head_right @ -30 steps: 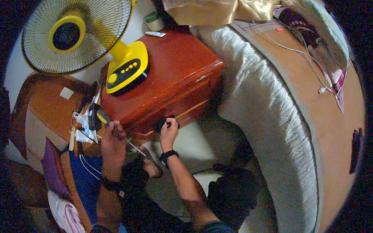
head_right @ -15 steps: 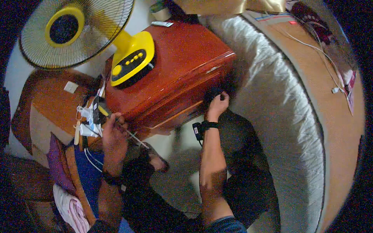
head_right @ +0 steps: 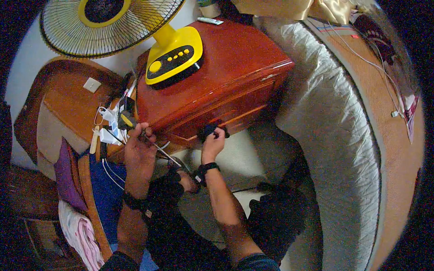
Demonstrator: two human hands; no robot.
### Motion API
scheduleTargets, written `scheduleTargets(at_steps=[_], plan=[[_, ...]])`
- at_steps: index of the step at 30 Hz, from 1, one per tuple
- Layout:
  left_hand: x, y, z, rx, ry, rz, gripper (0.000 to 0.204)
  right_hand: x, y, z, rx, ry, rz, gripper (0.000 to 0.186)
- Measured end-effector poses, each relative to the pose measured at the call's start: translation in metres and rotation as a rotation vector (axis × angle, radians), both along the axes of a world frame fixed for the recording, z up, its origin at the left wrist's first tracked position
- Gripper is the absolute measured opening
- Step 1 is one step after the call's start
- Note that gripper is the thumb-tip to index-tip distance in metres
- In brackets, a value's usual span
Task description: The recorder uses a screwdriver to tighten or fix the handle of a wooden nightstand drawer.
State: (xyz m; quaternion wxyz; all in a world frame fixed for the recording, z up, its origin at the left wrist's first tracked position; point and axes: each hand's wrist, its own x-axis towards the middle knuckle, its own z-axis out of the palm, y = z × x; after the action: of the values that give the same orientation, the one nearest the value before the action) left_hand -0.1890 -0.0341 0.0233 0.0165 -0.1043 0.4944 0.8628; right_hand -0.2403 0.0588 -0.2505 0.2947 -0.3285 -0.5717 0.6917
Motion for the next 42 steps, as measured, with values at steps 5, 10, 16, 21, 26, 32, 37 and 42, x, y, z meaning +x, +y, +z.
scheduleTargets(at_steps=[5, 10, 16, 21, 26, 32, 37, 42], plan=[[0.000, -0.008, -0.003, 0.011, -0.002, 0.086, 0.015, 0.023, -0.056, 0.004, -0.037, -0.081, 0.197, 0.021], [-0.001, -0.007, -0.002, 0.006, 0.004, 0.093, 0.016, 0.024, -0.075, -0.001, 0.019, -0.110, 0.248, 0.020], [-0.005, -0.008, -0.002, -0.012, -0.012, 0.112, 0.018, 0.026, -0.072, 0.002, 0.061, -0.075, 0.231, 0.009], [-0.008, -0.020, 0.001, 0.016, 0.001, 0.138, 0.017, 0.021, -0.061, 0.028, -0.275, 0.055, 0.299, 0.007], [-0.005, -0.043, -0.005, 0.055, 0.025, 0.148, 0.016, 0.019, -0.032, 0.100, -0.234, 0.134, 0.266, 0.006], [0.001, -0.053, 0.000, 0.079, 0.031, 0.198, 0.016, 0.009, 0.005, 0.121, -0.106, 0.235, 0.121, 0.005], [0.004, -0.066, -0.001, 0.109, 0.017, 0.227, 0.015, 0.003, 0.004, 0.111, -0.113, 0.216, 0.107, 0.016], [0.002, -0.061, 0.000, 0.003, -0.011, 0.249, 0.016, 0.020, -0.034, 0.109, -0.043, 0.153, 0.213, 0.011]])
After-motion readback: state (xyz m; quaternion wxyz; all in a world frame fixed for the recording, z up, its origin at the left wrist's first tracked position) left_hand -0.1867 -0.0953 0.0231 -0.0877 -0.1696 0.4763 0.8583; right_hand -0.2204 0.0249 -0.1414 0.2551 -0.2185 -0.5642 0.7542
